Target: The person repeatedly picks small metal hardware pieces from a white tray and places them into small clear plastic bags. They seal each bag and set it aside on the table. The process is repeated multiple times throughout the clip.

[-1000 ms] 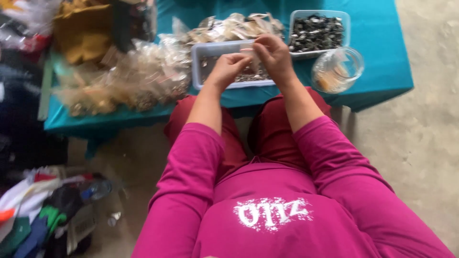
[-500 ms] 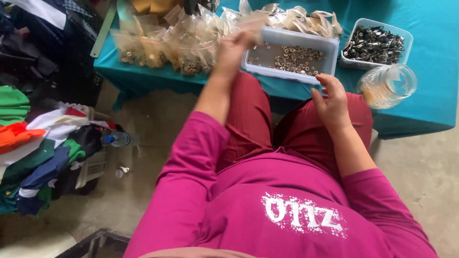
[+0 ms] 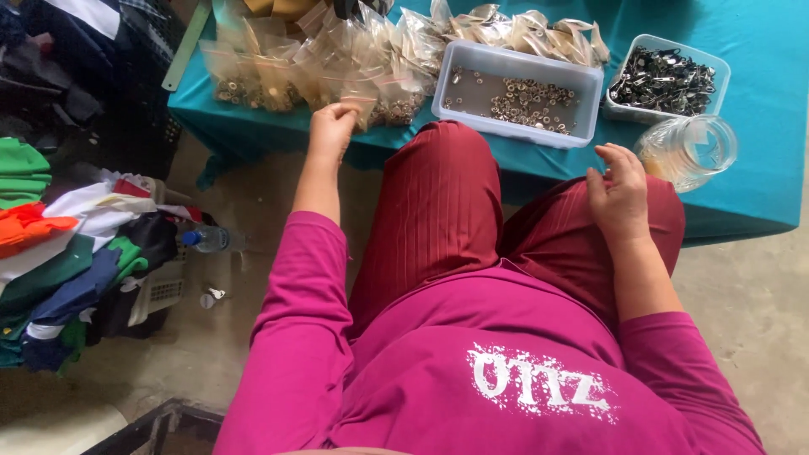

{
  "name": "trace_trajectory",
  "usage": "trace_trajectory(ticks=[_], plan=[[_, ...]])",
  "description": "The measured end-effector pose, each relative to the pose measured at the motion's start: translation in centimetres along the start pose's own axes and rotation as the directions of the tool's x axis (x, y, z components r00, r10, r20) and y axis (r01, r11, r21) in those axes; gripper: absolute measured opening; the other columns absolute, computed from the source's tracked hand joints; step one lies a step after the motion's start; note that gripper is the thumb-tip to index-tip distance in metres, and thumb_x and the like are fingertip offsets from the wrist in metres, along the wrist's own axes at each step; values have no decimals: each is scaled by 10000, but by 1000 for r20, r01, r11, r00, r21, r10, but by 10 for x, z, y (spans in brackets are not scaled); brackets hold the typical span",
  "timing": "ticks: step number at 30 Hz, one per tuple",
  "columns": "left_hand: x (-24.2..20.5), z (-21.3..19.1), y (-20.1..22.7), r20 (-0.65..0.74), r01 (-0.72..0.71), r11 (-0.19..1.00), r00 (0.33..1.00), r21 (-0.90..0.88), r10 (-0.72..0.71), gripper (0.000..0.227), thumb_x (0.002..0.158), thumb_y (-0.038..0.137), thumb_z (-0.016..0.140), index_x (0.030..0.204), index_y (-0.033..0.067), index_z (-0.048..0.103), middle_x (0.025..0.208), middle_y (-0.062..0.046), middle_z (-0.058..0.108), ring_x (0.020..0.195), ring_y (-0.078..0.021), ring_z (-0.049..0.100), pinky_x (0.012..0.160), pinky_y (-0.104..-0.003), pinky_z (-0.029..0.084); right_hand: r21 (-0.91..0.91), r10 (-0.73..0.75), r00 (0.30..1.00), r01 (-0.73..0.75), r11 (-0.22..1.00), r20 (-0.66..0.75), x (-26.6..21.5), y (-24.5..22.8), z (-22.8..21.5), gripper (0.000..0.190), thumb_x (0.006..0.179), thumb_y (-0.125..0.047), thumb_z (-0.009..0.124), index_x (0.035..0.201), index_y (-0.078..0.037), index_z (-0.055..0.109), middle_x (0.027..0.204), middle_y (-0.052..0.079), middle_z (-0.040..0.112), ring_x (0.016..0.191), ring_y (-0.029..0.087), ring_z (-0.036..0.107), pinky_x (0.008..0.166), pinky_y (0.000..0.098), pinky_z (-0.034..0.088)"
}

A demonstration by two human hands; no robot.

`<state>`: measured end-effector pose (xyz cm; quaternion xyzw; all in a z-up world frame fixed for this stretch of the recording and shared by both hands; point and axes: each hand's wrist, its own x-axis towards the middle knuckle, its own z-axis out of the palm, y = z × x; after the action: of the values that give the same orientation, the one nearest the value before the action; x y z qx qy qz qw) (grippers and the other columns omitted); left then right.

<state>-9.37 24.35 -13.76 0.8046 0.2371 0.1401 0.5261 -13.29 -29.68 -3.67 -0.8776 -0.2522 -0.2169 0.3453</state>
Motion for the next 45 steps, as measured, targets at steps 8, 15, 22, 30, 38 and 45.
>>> trace_trajectory(ticks=[8, 15, 22, 30, 38, 45], plan=[[6, 34, -6, 85, -27, 997, 996, 73, 21, 203, 794, 185, 711, 873, 324, 835, 833, 99, 778, 851, -139, 750, 793, -353, 602, -45, 35, 999, -35, 998, -2, -10, 5, -9, 350, 954, 87, 735, 1302, 75, 694, 1258, 270, 628, 1047, 399, 650, 801, 410, 603], [-29, 39, 5, -170, -195, 981, 967, -10, 191, 602, 860, -28, 678, 1437, 4, 510, 1229, -316, 682, 1106, -489, 683, 907, -576, 625, -40, 28, 1000, -28, 999, 10, -12, 6, -4, 355, 948, 100, 735, 1299, 66, 697, 1244, 264, 632, 1119, 416, 646, 821, 408, 591], [-66, 41, -16, -227, -417, 865, 847, 278, 481, 924, 808, 5, 825, 1598, 115, 357, 1507, -210, 465, 1346, -419, 551, 1083, -543, 530, -49, 16, 1000, -15, 999, 6, -20, 19, 4, 377, 930, 71, 747, 1302, 44, 698, 1262, 246, 626, 1156, 397, 640, 817, 378, 594], [-63, 54, -66, 72, -772, 510, 574, 379, 816, 189, 972, 181, 634, 1100, 218, 769, 1000, 15, 737, 971, -164, 713, 949, -312, 556, -22, 52, 998, -53, 998, -28, -22, 15, 8, 373, 921, 68, 759, 1288, 23, 713, 1239, 227, 644, 1074, 368, 663, 818, 372, 610], [-17, 50, -85, 177, -674, 505, 677, 539, 714, 363, 800, 169, 762, 1163, 174, 747, 1033, -82, 725, 995, -297, 696, 916, -445, 551, -82, -2, 1000, 1, 997, -15, -32, 24, 17, 412, 861, 49, 770, 1264, -9, 707, 1190, 192, 681, 1184, 366, 650, 1034, 453, 513], [-1, 36, -89, 343, -677, 484, 716, 555, 609, 522, 838, 147, 825, 1330, 31, 697, 1159, -205, 728, 1112, -375, 690, 1017, -470, 514, -30, 94, 986, -99, 995, -139, -42, 13, 10, 340, 866, -34, 779, 1189, -131, 744, 1177, 53, 731, 1133, 254, 684, 1036, 397, 506]])
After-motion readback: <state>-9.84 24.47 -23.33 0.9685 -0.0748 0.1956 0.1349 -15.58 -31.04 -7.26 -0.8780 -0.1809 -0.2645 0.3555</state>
